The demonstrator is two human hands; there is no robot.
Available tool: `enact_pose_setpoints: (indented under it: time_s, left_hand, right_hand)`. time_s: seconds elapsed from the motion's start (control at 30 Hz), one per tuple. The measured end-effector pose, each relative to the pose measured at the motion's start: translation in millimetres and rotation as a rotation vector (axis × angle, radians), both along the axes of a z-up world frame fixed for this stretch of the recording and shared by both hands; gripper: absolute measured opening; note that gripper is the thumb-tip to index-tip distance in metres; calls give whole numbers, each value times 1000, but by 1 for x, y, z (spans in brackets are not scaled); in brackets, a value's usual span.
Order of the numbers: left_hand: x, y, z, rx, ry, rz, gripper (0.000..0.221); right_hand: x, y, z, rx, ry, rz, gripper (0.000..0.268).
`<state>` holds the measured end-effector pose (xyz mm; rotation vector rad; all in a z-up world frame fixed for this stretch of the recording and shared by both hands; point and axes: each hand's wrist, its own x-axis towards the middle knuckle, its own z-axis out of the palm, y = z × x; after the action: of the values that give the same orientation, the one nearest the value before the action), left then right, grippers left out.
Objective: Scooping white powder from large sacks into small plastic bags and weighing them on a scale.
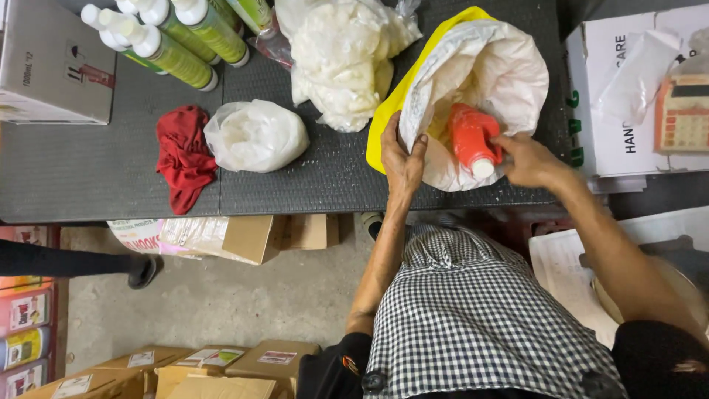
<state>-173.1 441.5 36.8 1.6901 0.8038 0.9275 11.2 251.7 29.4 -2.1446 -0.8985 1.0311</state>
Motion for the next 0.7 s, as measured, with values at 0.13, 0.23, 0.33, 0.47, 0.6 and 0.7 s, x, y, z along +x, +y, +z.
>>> enact_pose_setpoints:
  time_s: [0.13,0.23,0.33,0.47,0.6,0.7]
  left_hand:
    - [-2,1,-8,23,-12,-2,69]
    - [-14,-5,-13,110,87,53,77]
    - [-34,-10,-40,80,214,48,81]
    - [-29,-20,-27,-423,31,-136,82]
    - [-6,-26,0,-260,-119,-212,71]
    - [5,-23,-4,-283,-199,-235,65]
  right_hand:
    - [-23,-5,20,191,-478,240,56]
    - [-21,-7,-1,484,-554,101,36]
    - [-14,-6,-8,668,-355,-64,52]
    - [-7,10,-50,534,145,-320,34]
    - [-23,43,-34,614,-418,-108,29]
    - [-34,62,-29,727,36,-341,34]
